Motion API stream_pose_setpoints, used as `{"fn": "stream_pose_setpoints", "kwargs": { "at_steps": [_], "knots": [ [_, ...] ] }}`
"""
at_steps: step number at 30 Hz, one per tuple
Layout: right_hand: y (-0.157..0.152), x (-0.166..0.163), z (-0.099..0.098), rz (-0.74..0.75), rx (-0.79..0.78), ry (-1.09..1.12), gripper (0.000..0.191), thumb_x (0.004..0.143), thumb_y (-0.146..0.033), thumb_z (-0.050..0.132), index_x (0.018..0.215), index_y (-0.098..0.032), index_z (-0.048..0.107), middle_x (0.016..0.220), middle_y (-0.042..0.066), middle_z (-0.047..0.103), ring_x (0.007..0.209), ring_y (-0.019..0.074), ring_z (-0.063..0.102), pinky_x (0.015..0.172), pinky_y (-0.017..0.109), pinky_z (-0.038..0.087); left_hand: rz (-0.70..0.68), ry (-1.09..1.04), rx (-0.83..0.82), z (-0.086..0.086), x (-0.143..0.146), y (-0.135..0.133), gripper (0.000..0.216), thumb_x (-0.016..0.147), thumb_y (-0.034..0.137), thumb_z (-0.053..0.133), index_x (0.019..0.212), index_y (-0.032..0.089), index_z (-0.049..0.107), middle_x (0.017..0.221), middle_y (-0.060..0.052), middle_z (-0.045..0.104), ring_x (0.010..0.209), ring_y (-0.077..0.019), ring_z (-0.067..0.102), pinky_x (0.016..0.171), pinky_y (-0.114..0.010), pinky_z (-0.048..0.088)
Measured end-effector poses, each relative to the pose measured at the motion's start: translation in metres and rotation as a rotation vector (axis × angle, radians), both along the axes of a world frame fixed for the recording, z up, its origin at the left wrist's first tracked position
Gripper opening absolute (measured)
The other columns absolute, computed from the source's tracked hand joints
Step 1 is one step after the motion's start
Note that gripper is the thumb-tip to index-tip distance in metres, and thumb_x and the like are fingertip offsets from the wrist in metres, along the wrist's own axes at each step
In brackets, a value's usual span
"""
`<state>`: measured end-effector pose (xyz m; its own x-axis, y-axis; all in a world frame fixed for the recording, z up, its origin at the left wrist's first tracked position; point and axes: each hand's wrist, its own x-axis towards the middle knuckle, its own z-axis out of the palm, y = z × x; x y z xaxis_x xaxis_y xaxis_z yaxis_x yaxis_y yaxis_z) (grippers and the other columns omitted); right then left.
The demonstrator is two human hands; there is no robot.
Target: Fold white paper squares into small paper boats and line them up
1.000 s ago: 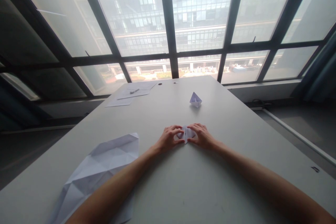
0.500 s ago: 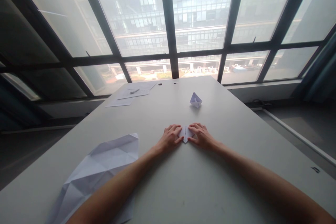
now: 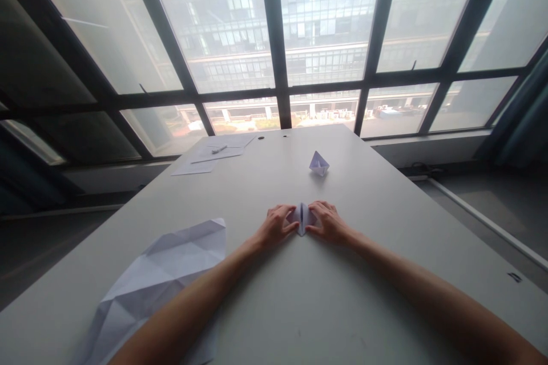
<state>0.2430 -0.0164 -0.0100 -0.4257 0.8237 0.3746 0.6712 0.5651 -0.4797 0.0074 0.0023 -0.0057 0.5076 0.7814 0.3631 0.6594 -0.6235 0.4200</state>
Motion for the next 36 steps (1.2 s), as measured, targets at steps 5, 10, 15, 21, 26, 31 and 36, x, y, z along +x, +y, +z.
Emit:
{"fn": "stream_pose_setpoints", "kwargs": {
  "at_steps": [5, 10, 15, 21, 26, 31, 36],
  "knots": [
    [-0.003, -0.001, 0.003, 0.018, -0.032, 0.182, 0.041, 0.077, -0.026, 0.076, 0.113, -0.021, 0.059, 0.108, 0.008, 0.068, 0.101, 0.0255, 0.062, 0.09, 0.04, 0.046, -0.036, -0.167, -0.036, 0.003, -0.001, -0.004, 0.042, 0.083, 0.028, 0.072, 0.122, 0.023, 0.056, 0.103, -0.004, 0.071, 0.094, -0.0216, 0.067, 0.089, -0.036, 0.05],
    [-0.005, -0.002, 0.005, 0.085, -0.023, 0.325, 0.011, 0.086, -0.023, 0.066, 0.095, -0.021, 0.062, 0.087, 0.001, 0.068, 0.079, 0.0179, 0.063, 0.076, 0.031, 0.049, -0.037, -0.204, 0.043, 0.008, 0.002, -0.01, 0.037, 0.086, 0.03, 0.069, 0.122, 0.024, 0.061, 0.1, -0.004, 0.073, 0.091, -0.0212, 0.068, 0.087, -0.036, 0.051],
    [-0.004, -0.005, 0.005, 0.093, 0.033, 0.369, 0.019, 0.092, -0.032, 0.061, 0.077, -0.02, 0.063, 0.076, 0.002, 0.065, 0.072, 0.0174, 0.059, 0.071, 0.031, 0.048, -0.109, -0.253, -0.009, 0.015, 0.005, -0.013, 0.02, 0.097, 0.031, 0.056, 0.108, 0.022, 0.07, 0.1, -0.005, 0.075, 0.088, -0.0194, 0.068, 0.085, -0.032, 0.051],
    [-0.004, -0.004, 0.006, 0.121, 0.012, 0.42, 0.028, 0.095, -0.039, 0.058, 0.078, -0.02, 0.068, 0.077, 0.004, 0.065, 0.071, 0.0176, 0.059, 0.069, 0.032, 0.05, -0.113, -0.331, -0.098, 0.017, 0.004, -0.012, 0.028, 0.098, 0.037, 0.053, 0.091, 0.018, 0.073, 0.084, -0.004, 0.074, 0.076, -0.018, 0.066, 0.072, -0.028, 0.05],
    [-0.005, -0.004, 0.007, 0.141, -0.016, 0.492, 0.029, 0.093, -0.042, 0.06, 0.079, -0.02, 0.071, 0.077, 0.005, 0.066, 0.071, 0.0178, 0.06, 0.068, 0.032, 0.05, -0.099, -0.345, -0.116, 0.017, 0.005, -0.014, 0.031, 0.097, 0.04, 0.053, 0.084, 0.017, 0.07, 0.076, -0.003, 0.07, 0.071, -0.0168, 0.061, 0.068, -0.026, 0.047],
    [-0.006, -0.004, 0.009, 0.157, -0.033, 0.539, 0.029, 0.093, -0.043, 0.06, 0.079, -0.021, 0.071, 0.077, 0.005, 0.066, 0.071, 0.0178, 0.06, 0.067, 0.031, 0.05, -0.081, -0.365, -0.132, 0.019, 0.005, -0.015, 0.03, 0.095, 0.038, 0.055, 0.08, 0.017, 0.069, 0.073, -0.002, 0.068, 0.07, -0.0165, 0.059, 0.068, -0.025, 0.045],
    [-0.006, -0.004, 0.009, 0.158, -0.036, 0.549, 0.029, 0.093, -0.042, 0.06, 0.078, -0.02, 0.071, 0.077, 0.005, 0.066, 0.071, 0.0176, 0.06, 0.067, 0.031, 0.05, -0.093, -0.402, -0.17, 0.021, 0.005, -0.013, 0.027, 0.094, 0.038, 0.058, 0.08, 0.017, 0.07, 0.077, -0.003, 0.07, 0.076, -0.0182, 0.061, 0.072, -0.027, 0.045]
  ]
}}
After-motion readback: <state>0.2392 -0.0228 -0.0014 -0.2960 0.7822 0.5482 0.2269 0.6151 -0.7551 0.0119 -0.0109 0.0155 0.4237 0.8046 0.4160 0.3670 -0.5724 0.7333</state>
